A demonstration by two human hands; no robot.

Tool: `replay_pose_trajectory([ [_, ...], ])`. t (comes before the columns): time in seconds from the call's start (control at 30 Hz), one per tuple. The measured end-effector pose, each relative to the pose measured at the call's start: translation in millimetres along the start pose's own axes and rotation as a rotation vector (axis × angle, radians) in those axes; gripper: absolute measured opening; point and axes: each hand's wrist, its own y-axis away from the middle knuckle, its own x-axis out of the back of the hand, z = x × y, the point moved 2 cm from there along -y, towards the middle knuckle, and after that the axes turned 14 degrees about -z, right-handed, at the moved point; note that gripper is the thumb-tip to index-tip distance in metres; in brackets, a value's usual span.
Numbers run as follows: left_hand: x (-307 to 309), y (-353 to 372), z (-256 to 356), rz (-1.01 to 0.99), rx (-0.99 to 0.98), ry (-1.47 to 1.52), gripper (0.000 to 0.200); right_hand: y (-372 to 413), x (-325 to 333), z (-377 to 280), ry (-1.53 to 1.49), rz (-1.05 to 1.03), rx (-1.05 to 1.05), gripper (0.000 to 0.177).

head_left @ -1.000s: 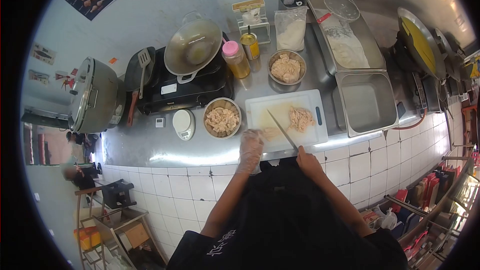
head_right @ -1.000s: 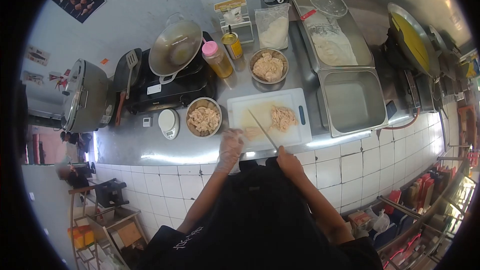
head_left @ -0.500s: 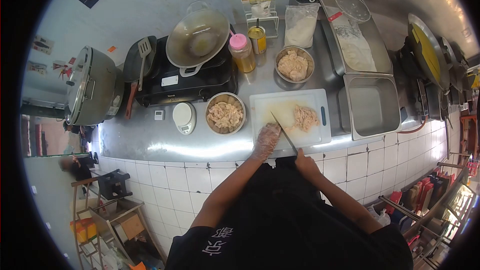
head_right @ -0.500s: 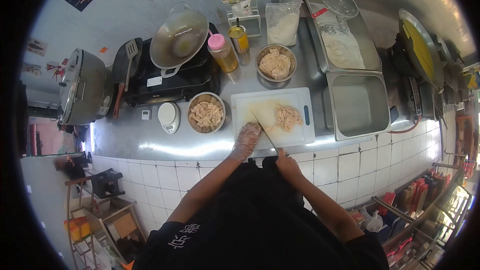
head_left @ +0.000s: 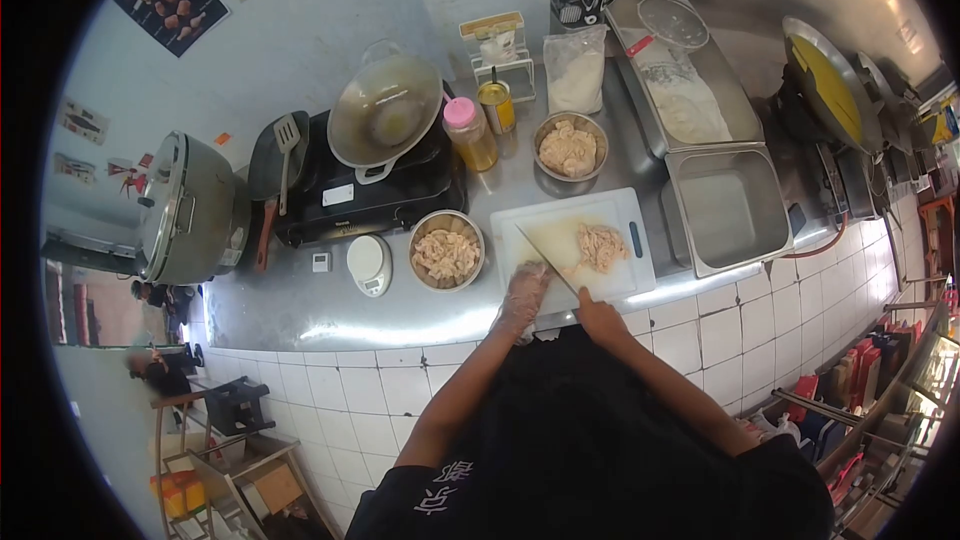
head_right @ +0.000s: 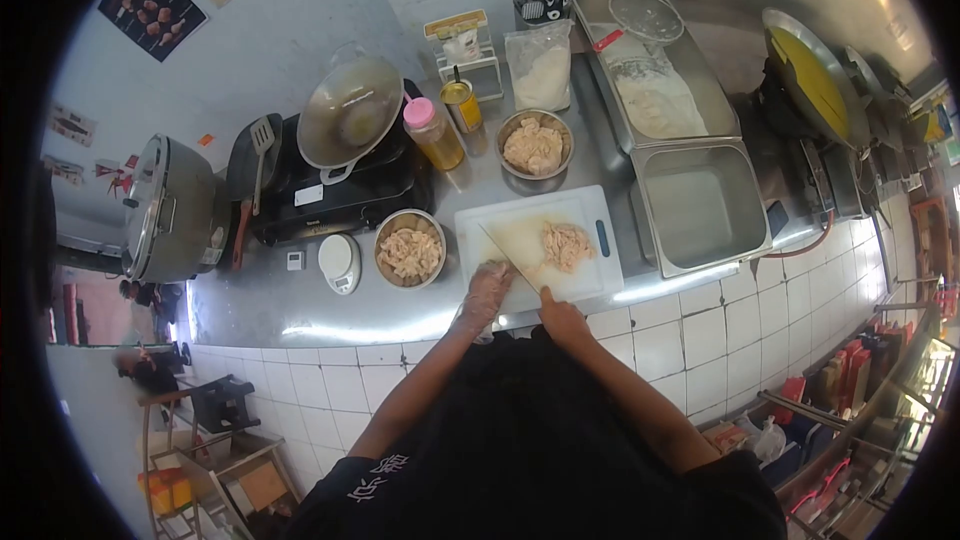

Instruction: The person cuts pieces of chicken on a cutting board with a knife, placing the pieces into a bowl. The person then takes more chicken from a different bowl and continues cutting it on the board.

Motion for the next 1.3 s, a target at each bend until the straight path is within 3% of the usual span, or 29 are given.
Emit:
replay_pose_trajectory([
  [0.2,16.1,-15.1,12.7,-0.033,0.210,0.412,0.021,45.3,30.5,27.6,-0.162,0.208,-0.035,0.025],
  [0.3,40.1,-47.2,54.6,-0.077,0.091,0.378,0.020,61.2,42.2,29.9,-0.256,0.304,0.022,0.021],
  [0.4,37.3,-91.6,58.4,-0.089,-0.149,0.328,0.021,70.6,46.1,39.6,-0.314,0.387,0.033,0.020],
  [0.43,49.9,-102.2,67.5,-0.088,-0.114,0.327,0.022,72.6,45.8,44.8,-0.327,0.411,0.032,0.020],
  [0.5,78.9,-124.9,81.9,-0.081,-0.047,0.320,0.023,73.1,43.0,54.9,-0.329,0.368,0.009,0.022],
  [0.6,99.7,-169.0,70.1,0.095,-0.079,0.272,0.021,73.1,39.6,61.9,-0.281,0.251,0.019,0.027],
  [0.87,94.8,-282.4,21.9,-0.192,0.028,-0.413,0.028,59.6,4.9,80.7,-0.178,-0.119,0.239,0.032],
  [0.9,86.8,-289.6,18.3,-0.233,0.025,-0.533,0.028,60.8,6.8,79.7,-0.188,-0.109,0.228,0.031],
  [0.97,70.1,-285.9,12.1,-0.041,-0.121,-0.521,0.027,68.0,15.8,80.4,-0.203,-0.088,0.198,0.029],
  [1.03,58.6,-302.5,6.4,0.024,-0.122,-0.515,0.026,76.9,22.9,81.7,-0.224,-0.075,0.181,0.028],
  [1.1,52.7,-323.7,-2.7,-0.044,0.031,-0.521,0.025,83.7,22.7,85.3,-0.231,-0.069,0.155,0.027],
  [1.3,72.3,-316.1,11.9,-0.268,0.198,-0.745,0.023,92.8,19.9,96.4,-0.272,-0.074,0.111,0.027],
])
